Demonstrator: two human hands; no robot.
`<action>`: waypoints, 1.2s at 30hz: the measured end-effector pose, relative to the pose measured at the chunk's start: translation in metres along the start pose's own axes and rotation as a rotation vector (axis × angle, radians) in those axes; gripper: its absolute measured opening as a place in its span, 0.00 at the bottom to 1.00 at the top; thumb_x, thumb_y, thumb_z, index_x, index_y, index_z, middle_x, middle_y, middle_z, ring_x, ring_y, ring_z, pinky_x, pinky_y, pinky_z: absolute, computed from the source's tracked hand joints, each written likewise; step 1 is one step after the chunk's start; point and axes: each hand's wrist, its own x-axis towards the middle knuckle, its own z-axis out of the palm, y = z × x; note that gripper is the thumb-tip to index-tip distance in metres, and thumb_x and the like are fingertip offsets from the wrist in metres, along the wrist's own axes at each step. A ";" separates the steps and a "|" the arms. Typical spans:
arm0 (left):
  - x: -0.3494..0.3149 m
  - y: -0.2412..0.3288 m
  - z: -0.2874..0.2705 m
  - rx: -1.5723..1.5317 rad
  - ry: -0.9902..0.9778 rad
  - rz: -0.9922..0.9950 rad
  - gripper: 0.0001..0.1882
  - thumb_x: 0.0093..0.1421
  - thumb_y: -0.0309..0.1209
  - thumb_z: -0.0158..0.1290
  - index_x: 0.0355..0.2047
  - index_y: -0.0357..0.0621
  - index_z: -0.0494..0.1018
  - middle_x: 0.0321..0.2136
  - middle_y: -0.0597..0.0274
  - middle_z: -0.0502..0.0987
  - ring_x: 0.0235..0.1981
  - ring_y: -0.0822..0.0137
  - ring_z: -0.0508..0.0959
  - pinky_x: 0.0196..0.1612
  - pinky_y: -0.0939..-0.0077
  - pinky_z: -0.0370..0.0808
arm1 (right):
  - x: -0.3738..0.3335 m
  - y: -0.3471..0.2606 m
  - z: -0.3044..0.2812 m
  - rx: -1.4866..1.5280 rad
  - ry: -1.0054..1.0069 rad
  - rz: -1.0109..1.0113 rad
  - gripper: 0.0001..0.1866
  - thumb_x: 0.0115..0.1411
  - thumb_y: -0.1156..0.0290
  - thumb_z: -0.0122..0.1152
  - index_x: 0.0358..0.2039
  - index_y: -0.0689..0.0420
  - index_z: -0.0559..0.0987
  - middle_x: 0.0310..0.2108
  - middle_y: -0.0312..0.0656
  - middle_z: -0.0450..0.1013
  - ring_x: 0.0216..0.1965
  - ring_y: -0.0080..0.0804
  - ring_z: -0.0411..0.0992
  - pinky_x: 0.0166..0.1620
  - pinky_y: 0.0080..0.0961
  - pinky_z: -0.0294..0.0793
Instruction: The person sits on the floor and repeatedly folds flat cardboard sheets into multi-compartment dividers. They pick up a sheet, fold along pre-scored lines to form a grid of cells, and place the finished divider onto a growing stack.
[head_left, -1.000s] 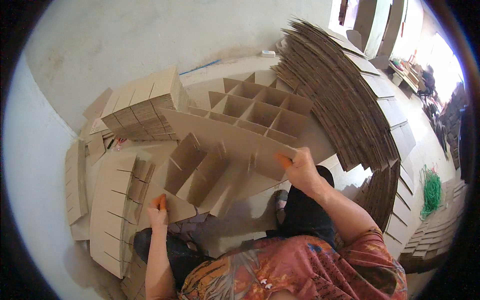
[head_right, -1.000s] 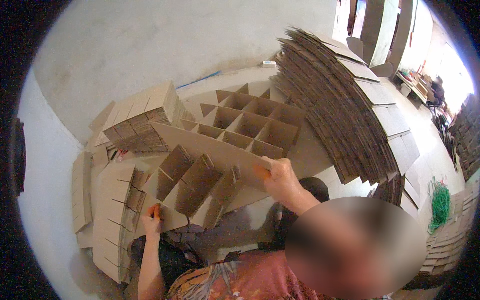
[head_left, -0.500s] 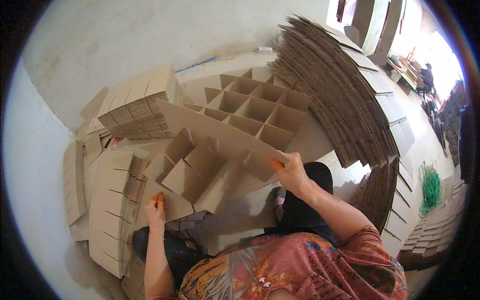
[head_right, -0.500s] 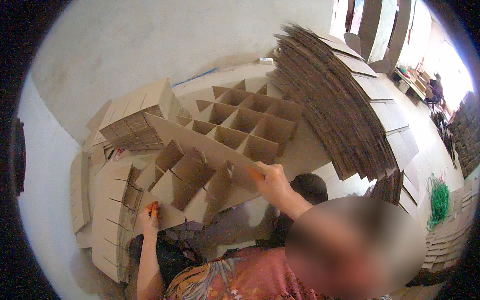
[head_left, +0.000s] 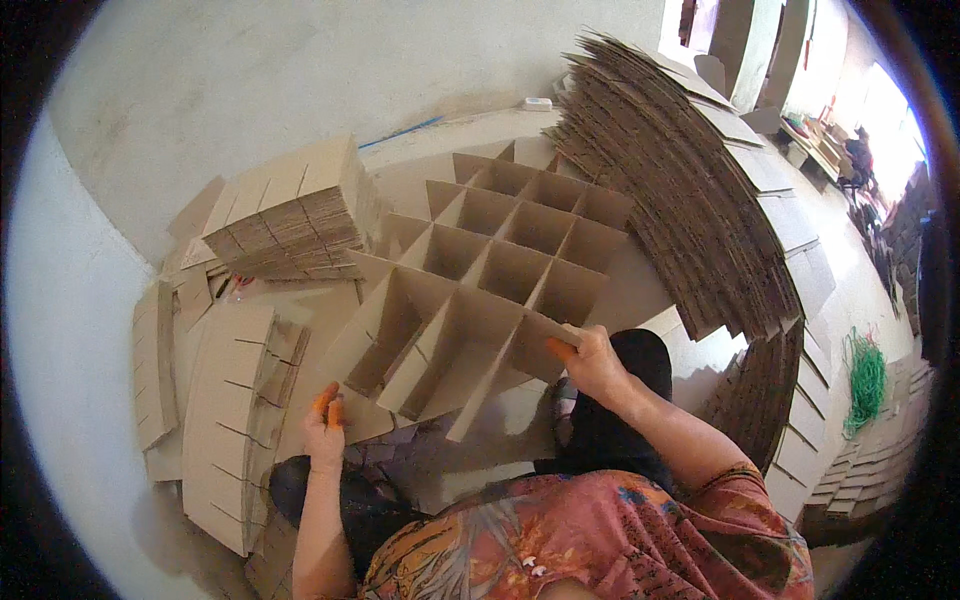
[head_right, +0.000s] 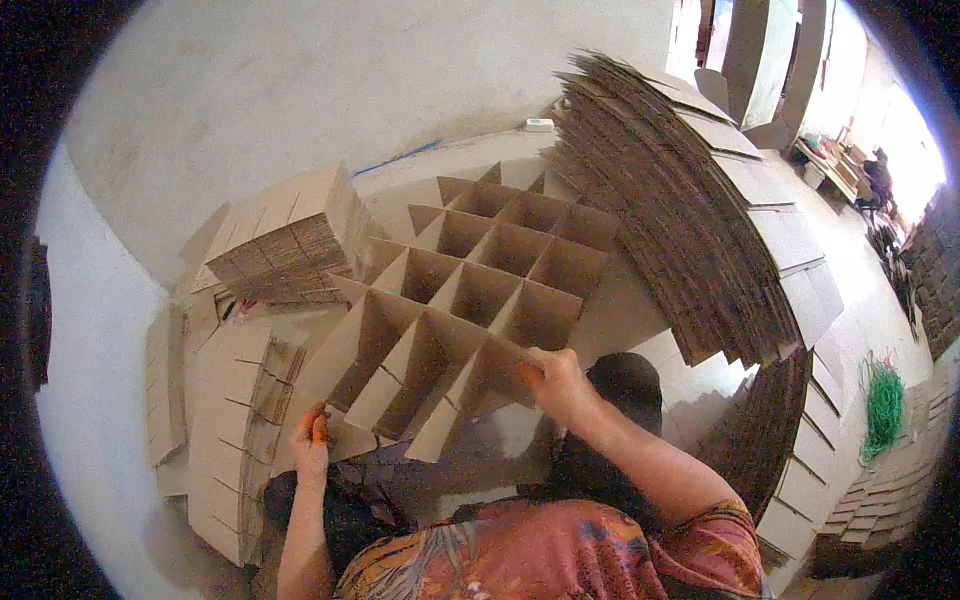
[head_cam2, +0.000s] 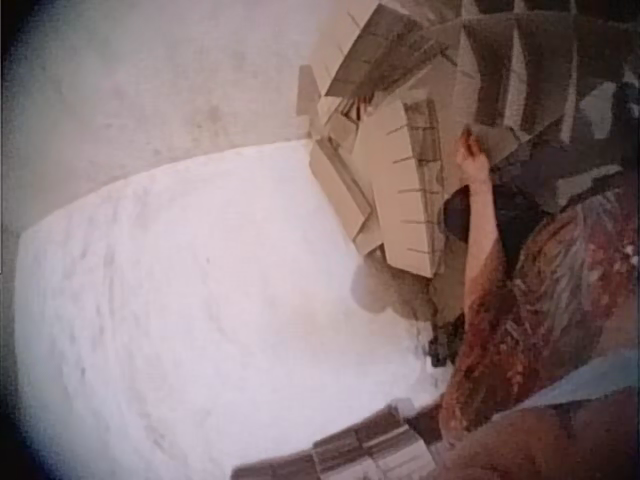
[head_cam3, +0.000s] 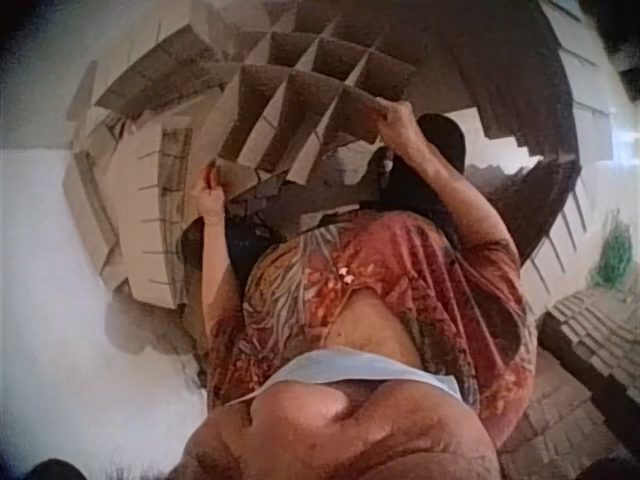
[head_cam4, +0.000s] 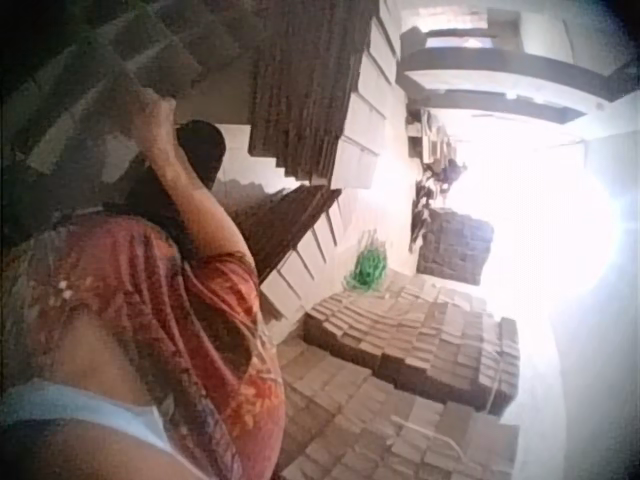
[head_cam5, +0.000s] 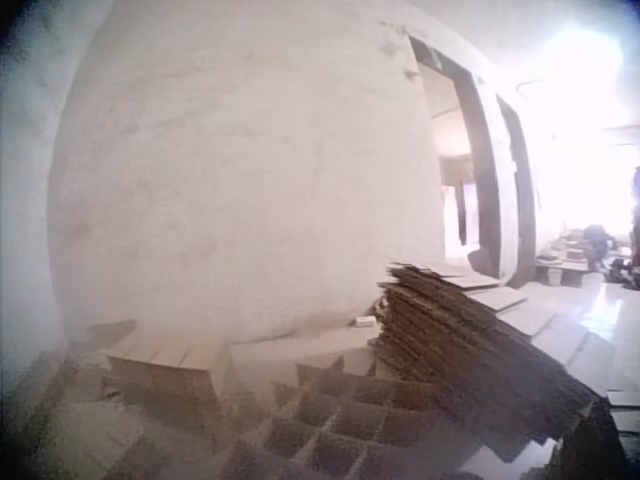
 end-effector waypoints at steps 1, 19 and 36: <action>0.002 0.003 0.001 -0.095 0.005 -0.046 0.15 0.63 0.34 0.49 0.44 0.37 0.74 0.28 0.62 0.74 0.25 0.77 0.70 0.26 0.81 0.67 | 0.002 0.001 0.002 -0.002 0.004 0.014 0.06 0.56 0.77 0.57 0.35 0.64 0.77 0.24 0.52 0.75 0.24 0.27 0.70 0.28 0.28 0.69; 0.248 0.153 0.050 1.020 0.038 0.685 0.40 0.54 0.38 0.57 0.62 0.43 0.51 0.59 0.51 0.60 0.60 0.45 0.56 0.61 0.55 0.55 | 0.035 0.026 0.019 -0.084 -0.110 -0.225 0.08 0.54 0.75 0.58 0.35 0.62 0.78 0.26 0.51 0.75 0.24 0.42 0.71 0.29 0.31 0.71; 0.281 0.189 0.016 0.591 -0.070 0.419 0.11 0.55 0.31 0.55 0.35 0.36 0.78 0.20 0.62 0.76 0.23 0.76 0.67 0.27 0.76 0.65 | 0.040 0.012 0.024 -0.027 0.428 -0.417 0.16 0.53 0.75 0.61 0.43 0.62 0.74 0.36 0.53 0.74 0.36 0.44 0.75 0.37 0.34 0.75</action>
